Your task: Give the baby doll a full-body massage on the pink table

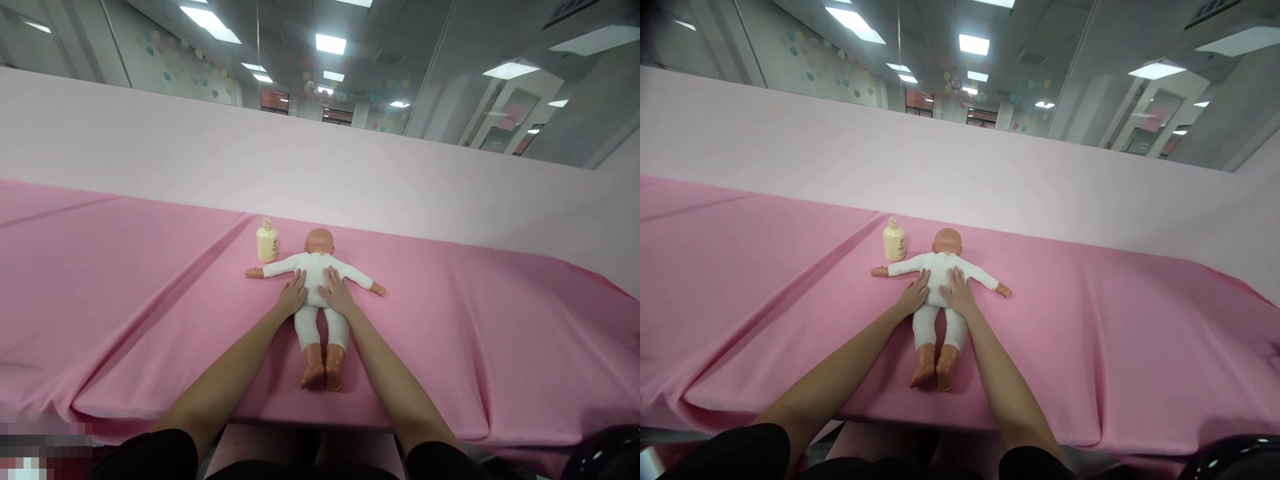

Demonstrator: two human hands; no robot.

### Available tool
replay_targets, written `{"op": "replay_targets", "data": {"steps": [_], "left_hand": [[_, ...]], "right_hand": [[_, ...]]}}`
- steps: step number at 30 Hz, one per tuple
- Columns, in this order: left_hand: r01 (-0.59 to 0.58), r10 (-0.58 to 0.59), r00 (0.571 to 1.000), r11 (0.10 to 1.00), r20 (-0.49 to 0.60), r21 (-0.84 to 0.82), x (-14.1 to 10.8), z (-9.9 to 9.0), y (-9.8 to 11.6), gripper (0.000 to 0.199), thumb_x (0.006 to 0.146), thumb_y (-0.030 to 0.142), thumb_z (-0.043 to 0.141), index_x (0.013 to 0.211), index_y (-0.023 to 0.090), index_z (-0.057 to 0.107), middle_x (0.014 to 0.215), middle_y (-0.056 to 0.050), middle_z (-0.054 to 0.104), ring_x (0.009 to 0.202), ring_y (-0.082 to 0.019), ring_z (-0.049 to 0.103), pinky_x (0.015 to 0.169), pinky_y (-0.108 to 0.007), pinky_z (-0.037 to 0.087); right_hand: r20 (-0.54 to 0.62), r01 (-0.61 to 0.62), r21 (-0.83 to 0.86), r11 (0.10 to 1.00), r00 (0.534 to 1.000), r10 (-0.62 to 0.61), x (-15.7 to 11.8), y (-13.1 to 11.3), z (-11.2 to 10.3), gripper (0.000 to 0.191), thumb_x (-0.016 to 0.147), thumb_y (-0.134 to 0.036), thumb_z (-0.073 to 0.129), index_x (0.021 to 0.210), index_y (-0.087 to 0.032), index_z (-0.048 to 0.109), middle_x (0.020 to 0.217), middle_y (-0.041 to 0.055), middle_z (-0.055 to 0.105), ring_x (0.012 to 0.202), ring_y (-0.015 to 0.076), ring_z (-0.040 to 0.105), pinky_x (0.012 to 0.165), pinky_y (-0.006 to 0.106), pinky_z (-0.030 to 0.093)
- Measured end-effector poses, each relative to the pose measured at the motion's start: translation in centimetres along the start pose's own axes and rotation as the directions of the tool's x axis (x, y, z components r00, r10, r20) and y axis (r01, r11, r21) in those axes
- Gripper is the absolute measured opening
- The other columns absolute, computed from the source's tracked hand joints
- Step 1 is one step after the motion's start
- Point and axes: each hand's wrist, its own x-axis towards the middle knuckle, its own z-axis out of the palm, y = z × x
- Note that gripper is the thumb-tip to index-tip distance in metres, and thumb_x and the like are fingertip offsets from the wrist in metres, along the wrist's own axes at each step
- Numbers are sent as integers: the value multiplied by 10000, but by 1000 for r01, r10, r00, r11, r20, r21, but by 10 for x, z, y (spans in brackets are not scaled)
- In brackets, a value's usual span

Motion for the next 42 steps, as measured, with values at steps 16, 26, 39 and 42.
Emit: {"op": "replay_targets", "data": {"steps": [16,26,39,42], "left_hand": [[-237,250,968,946,-30,220,65,4,69,537,938,319,361,1448,157,325,1518,-113,268,1413,-280,203,1133,-490,206],[136,-92,963,978,-255,158,73,17,32,616,955,442,251,1503,177,154,1561,-67,122,1436,-270,104,1149,-490,128],[-104,106,994,991,23,-79,-16,-17,-3,523,924,499,429,1414,320,386,1551,-10,160,1437,-294,42,1125,-532,187],[-244,255,966,954,45,-172,-30,-27,4,377,916,391,481,1267,290,572,1439,5,426,1425,-228,177,1126,-441,275]], "right_hand": [[-10,253,362,897,963,-268,-67,10,-8,553,963,-507,339,1469,-308,237,1566,-45,56,1447,234,-36,1182,506,63],[37,198,403,893,972,-232,-71,8,-9,548,960,-531,324,1464,-330,251,1568,-56,58,1449,215,-43,1186,484,76],[-242,224,337,914,959,-146,-61,3,-5,315,908,-367,498,1189,-282,613,1293,40,560,1235,217,463,1084,419,318],[-264,188,300,935,958,-107,-53,-2,-6,255,868,-355,548,1079,-256,652,1125,51,642,1095,223,547,1001,402,386]]}}
